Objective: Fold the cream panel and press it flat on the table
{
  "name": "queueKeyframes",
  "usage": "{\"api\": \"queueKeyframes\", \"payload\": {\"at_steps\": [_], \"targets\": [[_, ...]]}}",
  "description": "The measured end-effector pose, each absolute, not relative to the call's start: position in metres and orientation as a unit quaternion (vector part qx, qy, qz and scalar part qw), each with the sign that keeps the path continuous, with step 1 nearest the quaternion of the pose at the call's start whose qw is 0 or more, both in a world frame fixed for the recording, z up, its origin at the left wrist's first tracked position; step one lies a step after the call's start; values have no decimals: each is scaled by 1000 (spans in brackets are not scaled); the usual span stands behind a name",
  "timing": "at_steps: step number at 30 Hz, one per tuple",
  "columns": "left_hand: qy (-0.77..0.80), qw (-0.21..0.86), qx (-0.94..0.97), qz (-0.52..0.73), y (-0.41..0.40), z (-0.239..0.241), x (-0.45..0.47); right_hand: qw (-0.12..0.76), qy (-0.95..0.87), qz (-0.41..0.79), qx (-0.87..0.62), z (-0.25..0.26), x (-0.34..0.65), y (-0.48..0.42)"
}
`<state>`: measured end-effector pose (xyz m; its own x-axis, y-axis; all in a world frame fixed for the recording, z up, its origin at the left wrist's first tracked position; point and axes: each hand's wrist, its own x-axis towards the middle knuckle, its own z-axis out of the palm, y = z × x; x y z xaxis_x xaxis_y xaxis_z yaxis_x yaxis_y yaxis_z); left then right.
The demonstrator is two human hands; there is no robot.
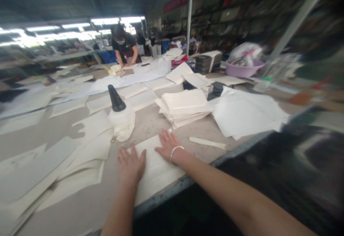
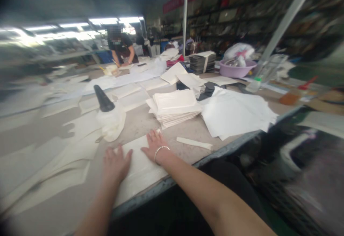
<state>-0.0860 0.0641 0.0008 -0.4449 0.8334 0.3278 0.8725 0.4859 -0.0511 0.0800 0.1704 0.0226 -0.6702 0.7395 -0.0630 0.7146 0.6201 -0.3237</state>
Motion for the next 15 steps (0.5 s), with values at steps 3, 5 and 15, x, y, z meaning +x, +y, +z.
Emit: {"api": "queueKeyframes", "payload": {"at_steps": [3,5,15], "targets": [[-852,144,-499,-65,64,6,-84,45,-933,170,-314,24,86,148],[-851,135,-503,-61,64,9,-73,46,-936,169,-304,24,89,142],[-789,70,-609,-35,51,12,-32,43,-940,138,-310,20,88,144]]}}
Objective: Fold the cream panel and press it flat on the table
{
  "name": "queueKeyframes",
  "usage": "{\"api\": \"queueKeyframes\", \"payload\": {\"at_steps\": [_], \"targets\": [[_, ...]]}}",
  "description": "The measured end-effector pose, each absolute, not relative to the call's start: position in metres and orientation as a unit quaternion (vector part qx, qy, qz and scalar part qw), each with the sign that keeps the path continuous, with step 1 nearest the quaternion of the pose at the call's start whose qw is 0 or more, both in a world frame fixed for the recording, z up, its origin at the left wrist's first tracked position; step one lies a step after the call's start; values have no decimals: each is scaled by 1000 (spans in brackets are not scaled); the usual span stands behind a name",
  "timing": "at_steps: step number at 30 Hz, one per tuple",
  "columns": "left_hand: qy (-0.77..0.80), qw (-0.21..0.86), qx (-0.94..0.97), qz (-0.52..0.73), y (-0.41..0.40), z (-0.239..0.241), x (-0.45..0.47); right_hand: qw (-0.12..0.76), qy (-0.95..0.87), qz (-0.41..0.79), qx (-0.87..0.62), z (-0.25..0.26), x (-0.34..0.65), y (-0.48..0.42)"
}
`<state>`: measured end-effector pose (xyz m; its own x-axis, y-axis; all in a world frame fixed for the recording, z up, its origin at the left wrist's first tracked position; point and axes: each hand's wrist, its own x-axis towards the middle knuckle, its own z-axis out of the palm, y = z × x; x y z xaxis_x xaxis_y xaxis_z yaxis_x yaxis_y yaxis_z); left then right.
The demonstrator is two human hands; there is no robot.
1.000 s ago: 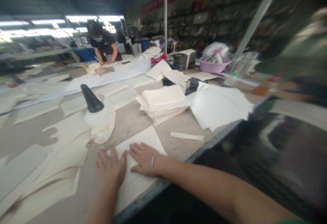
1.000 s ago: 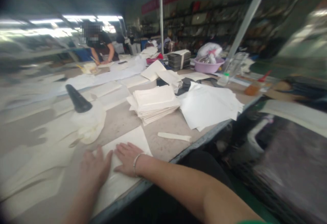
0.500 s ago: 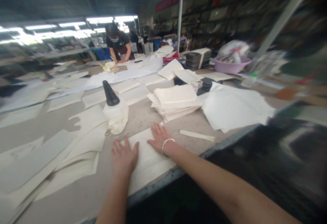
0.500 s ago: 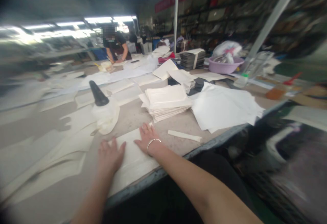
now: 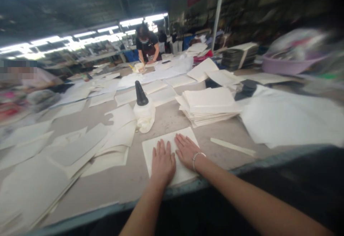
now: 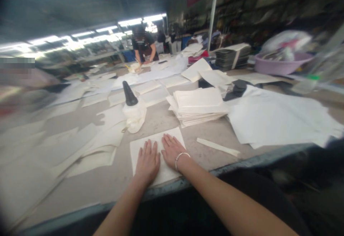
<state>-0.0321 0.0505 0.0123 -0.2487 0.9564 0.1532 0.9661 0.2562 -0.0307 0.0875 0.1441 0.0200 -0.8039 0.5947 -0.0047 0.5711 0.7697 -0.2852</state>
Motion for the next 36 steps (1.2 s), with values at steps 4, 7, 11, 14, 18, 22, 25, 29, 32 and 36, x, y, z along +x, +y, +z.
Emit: {"api": "queueKeyframes", "payload": {"at_steps": [4,7,11,14,18,22,25,29,32,36], "targets": [[-826,81,-557,-35,56,16,-72,32,-937,135,-320,19,87,145],[-845,86,-526,-42,68,14,-92,27,-937,136,-320,18,87,147],[-856,92,-506,-60,77,9,-100,22,-937,148,-317,22,87,139],[-849,98,-515,-71,77,7,-100,41,-951,159,-263,28,81,124],[-835,132,-530,-59,74,4,-101,56,-961,171,-209,28,62,124],[-834,151,-529,-44,74,0,-105,58,-949,184,-251,22,48,159],[-837,146,-526,-40,74,-1,-106,45,-931,185,-313,19,46,188],[-841,141,-521,-38,75,1,-105,39,-910,171,-376,20,45,211],[-840,146,-521,-50,74,3,-104,44,-897,160,-410,23,46,205],[-833,167,-523,-61,74,-1,-104,40,-899,163,-405,23,59,166]]}}
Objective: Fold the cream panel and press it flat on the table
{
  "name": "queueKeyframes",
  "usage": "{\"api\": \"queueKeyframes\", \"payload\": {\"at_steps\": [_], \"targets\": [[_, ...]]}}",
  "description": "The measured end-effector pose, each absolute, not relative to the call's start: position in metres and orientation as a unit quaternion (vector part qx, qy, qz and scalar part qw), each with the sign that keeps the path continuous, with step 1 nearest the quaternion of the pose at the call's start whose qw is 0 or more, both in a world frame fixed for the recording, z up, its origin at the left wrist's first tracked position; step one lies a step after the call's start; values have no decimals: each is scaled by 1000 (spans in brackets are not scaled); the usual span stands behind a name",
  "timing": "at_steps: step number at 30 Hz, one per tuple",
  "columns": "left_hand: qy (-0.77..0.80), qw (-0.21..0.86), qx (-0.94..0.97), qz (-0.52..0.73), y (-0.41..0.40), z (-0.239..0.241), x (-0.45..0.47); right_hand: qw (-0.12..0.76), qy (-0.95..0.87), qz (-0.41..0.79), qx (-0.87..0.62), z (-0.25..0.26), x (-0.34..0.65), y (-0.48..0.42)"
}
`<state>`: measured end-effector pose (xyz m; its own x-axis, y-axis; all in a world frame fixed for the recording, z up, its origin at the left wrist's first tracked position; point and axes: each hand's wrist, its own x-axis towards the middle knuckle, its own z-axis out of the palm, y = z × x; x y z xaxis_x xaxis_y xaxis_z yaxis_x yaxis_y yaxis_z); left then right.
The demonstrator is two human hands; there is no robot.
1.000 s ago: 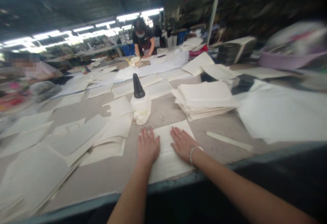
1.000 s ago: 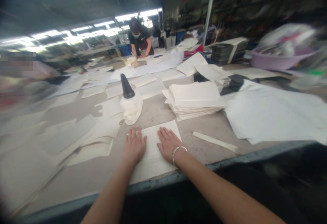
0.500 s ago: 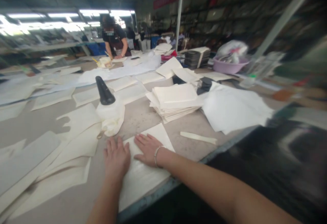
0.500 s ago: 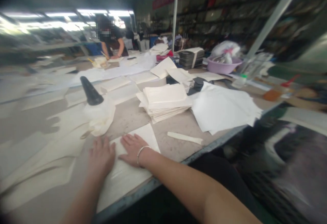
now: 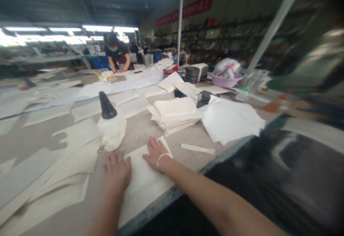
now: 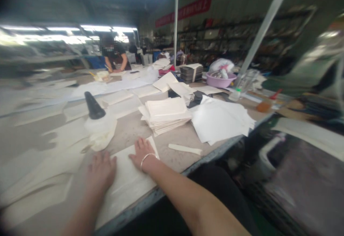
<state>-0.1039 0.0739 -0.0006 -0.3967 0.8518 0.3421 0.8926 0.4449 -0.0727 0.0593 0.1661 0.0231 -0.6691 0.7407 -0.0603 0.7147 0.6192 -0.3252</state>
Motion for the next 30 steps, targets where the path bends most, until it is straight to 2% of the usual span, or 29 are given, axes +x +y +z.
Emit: {"api": "queueKeyframes", "payload": {"at_steps": [5,11,15,19,24,30], "targets": [[-825,177,-532,-71,74,-7,-108,37,-940,181,-286,30,94,134],[-825,164,-537,-62,70,2,-104,28,-907,183,-379,33,111,160],[-793,172,-584,-39,60,3,-85,42,-909,175,-375,25,106,163],[-760,136,-634,-32,28,-2,-59,46,-913,172,-367,22,107,160],[-792,99,-601,-48,-17,-2,-46,28,-914,165,-368,22,109,165],[-820,89,-563,-50,-26,-3,-43,-3,-912,155,-380,23,96,135]]}}
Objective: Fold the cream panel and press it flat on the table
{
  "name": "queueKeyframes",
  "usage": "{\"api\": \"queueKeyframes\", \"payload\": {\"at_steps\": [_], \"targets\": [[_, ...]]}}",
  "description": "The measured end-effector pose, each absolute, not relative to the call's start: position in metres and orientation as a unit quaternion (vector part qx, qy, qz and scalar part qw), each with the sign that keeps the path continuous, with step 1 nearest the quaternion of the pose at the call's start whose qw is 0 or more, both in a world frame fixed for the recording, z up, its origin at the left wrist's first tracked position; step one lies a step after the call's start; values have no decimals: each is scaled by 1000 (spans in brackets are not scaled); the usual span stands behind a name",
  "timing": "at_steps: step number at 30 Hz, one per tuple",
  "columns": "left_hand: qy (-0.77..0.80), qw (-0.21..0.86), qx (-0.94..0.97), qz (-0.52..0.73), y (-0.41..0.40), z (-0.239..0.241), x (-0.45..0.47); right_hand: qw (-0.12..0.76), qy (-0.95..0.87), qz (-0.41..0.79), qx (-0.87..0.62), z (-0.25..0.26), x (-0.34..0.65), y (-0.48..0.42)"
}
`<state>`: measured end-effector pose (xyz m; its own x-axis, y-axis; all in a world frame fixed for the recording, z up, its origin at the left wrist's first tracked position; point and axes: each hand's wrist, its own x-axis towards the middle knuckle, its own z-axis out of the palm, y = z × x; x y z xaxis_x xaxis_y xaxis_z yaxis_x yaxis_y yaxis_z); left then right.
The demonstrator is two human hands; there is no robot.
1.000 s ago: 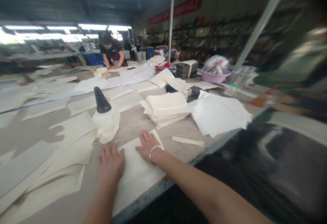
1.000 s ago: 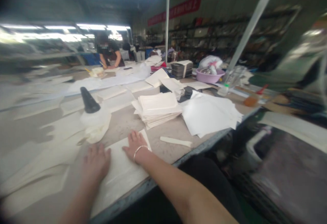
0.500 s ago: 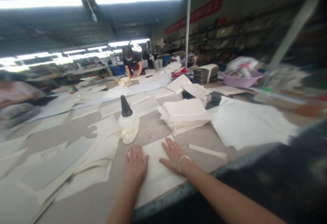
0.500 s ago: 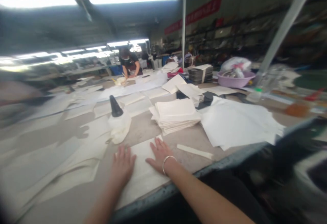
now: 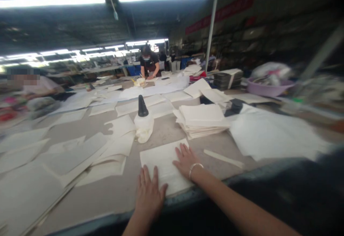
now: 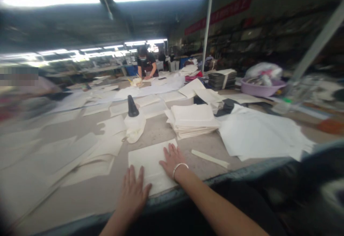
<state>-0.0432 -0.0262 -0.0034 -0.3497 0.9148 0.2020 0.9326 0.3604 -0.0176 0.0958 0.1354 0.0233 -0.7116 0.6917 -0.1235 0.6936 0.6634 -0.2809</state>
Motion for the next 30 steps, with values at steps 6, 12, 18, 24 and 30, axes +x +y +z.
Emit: {"api": "queueKeyframes", "payload": {"at_steps": [6,12,18,24,30], "targets": [[-801,114,-585,-50,-25,-12,-47,-69,956,-189,214,22,64,87],[-799,132,-585,-53,-24,-13,-48,-25,937,-193,289,30,79,152],[-798,106,-593,-21,-21,-16,-49,-38,886,-183,423,24,86,189],[-809,102,-579,14,-22,-1,-44,-36,856,-156,492,26,86,170],[-800,112,-589,13,-23,0,-44,-29,938,-170,300,27,104,127]]}}
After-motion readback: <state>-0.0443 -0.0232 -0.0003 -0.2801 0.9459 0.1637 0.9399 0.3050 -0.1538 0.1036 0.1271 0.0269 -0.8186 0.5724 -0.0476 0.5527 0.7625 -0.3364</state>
